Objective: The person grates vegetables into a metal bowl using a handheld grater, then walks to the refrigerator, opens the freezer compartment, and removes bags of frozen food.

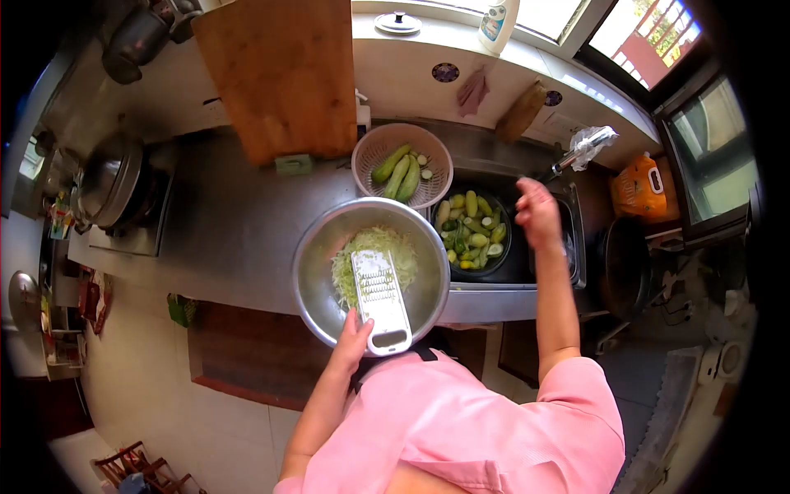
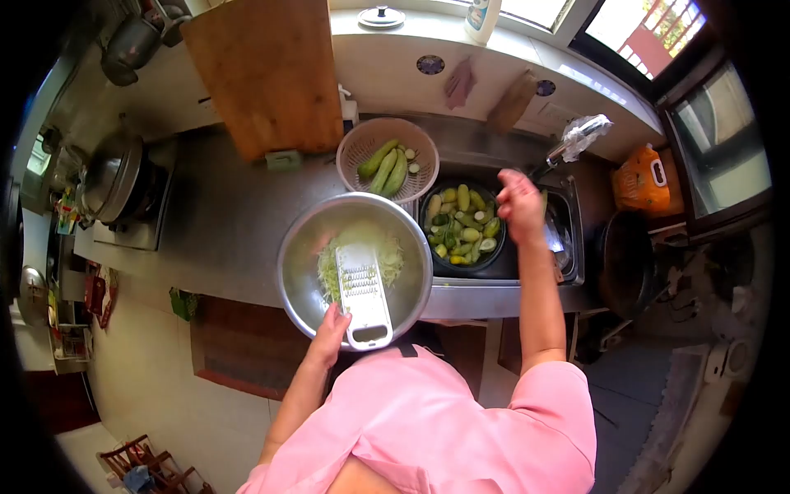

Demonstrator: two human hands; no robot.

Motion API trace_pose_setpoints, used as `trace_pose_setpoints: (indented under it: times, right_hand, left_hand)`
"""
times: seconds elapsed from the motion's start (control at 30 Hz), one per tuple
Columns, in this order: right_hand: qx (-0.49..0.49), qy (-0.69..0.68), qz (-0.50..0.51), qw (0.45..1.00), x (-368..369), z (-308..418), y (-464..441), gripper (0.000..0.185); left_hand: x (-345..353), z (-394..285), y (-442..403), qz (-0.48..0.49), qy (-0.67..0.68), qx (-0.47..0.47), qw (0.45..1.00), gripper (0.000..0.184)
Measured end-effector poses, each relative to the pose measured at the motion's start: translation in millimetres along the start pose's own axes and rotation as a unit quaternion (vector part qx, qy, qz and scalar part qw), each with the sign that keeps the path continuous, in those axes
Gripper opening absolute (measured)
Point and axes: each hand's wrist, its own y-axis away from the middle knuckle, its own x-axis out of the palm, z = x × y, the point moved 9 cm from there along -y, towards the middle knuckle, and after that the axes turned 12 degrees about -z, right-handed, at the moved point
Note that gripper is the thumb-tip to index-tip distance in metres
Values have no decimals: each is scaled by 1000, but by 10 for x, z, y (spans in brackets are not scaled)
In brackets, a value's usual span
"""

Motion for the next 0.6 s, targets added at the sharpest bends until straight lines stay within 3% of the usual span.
trace_pose_setpoints:
  times: [0.1,0.13,0.2,0.23,0.27,0.3,0.33,0.37,0.4,0.43,0.47,0.5,0.53,0.6]
  right_hand:
    - [-64,-140,171,973,339,1094,511,26]
    - [-68,-188,245,949,390,1185,630,30]
    - [-47,-318,405,856,413,1113,777,39]
    - [18,-399,456,795,388,774,706,42]
    - [239,-470,382,759,370,50,475,41]
    - [318,-351,305,826,285,-916,116,44]
    - [324,-347,312,823,135,-1262,-58,44]
    - [178,-50,364,913,-35,-1664,-202,46]
    - [4,243,375,895,-138,-1988,-314,49]
    - [-173,508,344,770,-184,-2152,-384,52]
    - [189,292,253,903,-11,-1649,-67,49]
    - [282,165,279,903,131,-1505,-44,41]
    - [243,123,256,927,367,-1005,53,37]
    - [174,-146,365,903,832,-231,181,40]
  left_hand:
    - [-37,-221,155,30,56,22,998,60]
    - [-130,-275,203,-5,6,51,999,53]
    - [-279,-255,286,-19,74,51,996,48]
    - [-349,-228,341,-24,137,49,989,44]
    - [-463,-208,429,-57,195,62,977,39]
    - [-597,-137,516,-88,242,72,963,37]
    - [-745,-11,588,-94,313,111,939,33]
    - [-925,159,736,-160,347,93,919,31]
    - [-1130,444,867,-227,362,81,900,31]
    - [-1334,809,984,-275,367,88,884,31]
    - [-1481,1167,1152,-327,359,71,871,28]
    - [-1587,1592,1323,-375,346,31,859,26]
    - [-1677,2187,1470,-409,342,-39,845,26]
    - [-1751,3400,1926,-458,246,-232,822,25]
